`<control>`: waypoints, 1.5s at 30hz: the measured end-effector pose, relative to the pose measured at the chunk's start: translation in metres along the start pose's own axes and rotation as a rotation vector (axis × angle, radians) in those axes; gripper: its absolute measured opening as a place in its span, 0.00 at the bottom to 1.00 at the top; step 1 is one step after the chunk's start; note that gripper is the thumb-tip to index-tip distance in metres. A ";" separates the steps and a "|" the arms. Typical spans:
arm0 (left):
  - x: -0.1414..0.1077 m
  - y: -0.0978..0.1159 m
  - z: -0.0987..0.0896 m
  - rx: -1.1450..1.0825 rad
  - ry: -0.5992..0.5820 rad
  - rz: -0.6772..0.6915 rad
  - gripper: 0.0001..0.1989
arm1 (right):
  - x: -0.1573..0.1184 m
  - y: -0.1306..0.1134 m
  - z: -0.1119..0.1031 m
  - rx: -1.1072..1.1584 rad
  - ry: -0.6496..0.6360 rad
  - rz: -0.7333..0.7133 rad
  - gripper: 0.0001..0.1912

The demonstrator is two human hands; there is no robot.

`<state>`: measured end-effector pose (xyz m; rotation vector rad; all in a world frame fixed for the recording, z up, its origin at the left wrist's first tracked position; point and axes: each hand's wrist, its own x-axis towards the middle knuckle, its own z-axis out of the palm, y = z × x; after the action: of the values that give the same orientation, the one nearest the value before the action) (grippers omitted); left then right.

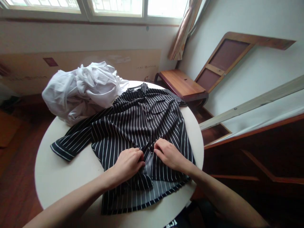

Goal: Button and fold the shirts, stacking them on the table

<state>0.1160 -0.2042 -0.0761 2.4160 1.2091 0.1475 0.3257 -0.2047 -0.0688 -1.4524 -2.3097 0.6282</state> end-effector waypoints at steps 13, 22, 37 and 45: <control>0.029 -0.037 -0.037 -0.873 0.105 -0.087 0.11 | 0.035 0.008 -0.012 0.156 -0.103 0.037 0.04; 0.046 -0.037 -0.049 -0.931 0.393 -0.121 0.14 | 0.080 0.005 -0.014 0.958 0.110 0.199 0.07; 0.055 -0.009 -0.043 0.209 0.455 -0.048 0.07 | 0.057 -0.011 -0.001 0.896 0.447 0.174 0.10; 0.053 -0.011 -0.051 -0.161 0.295 -0.046 0.07 | 0.060 -0.007 0.011 0.850 0.487 0.234 0.10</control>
<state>0.1258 -0.1398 -0.0399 2.2793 1.3201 0.5825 0.2899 -0.1554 -0.0714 -1.2480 -1.2577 1.0173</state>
